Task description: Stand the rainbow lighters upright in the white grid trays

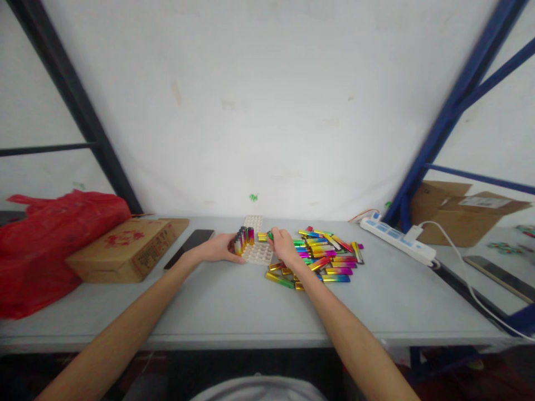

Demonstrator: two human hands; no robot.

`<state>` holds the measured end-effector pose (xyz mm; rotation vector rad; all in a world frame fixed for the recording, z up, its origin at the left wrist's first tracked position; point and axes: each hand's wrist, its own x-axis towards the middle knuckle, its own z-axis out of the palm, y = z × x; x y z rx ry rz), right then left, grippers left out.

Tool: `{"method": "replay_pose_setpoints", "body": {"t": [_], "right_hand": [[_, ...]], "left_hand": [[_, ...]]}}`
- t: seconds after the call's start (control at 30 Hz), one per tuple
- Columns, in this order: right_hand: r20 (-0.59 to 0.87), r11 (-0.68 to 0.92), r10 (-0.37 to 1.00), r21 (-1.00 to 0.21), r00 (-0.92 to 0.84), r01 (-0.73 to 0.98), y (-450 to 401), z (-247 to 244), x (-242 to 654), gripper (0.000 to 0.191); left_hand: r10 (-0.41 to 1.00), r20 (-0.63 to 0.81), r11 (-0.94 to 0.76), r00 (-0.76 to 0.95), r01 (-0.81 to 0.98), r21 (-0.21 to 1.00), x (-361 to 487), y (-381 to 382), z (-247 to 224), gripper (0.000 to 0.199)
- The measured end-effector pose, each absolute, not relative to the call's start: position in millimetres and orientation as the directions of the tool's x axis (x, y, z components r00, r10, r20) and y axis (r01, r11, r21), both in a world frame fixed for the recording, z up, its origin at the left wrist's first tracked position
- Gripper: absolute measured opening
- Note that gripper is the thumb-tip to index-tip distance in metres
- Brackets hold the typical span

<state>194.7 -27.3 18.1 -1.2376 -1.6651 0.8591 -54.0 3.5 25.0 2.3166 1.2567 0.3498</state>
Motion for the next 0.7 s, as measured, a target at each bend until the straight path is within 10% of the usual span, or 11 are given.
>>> {"method": "replay_pose_setpoints", "body": {"t": [0.7], "right_hand": [[0.292, 0.331, 0.943, -0.861, -0.157, 0.385, -33.4, 18.0, 189.2, 0.068]], "left_hand": [[0.833, 0.016, -0.476, 0.553, 0.702, 0.530, -55.8, 5.8, 21.1, 0.072]]}}
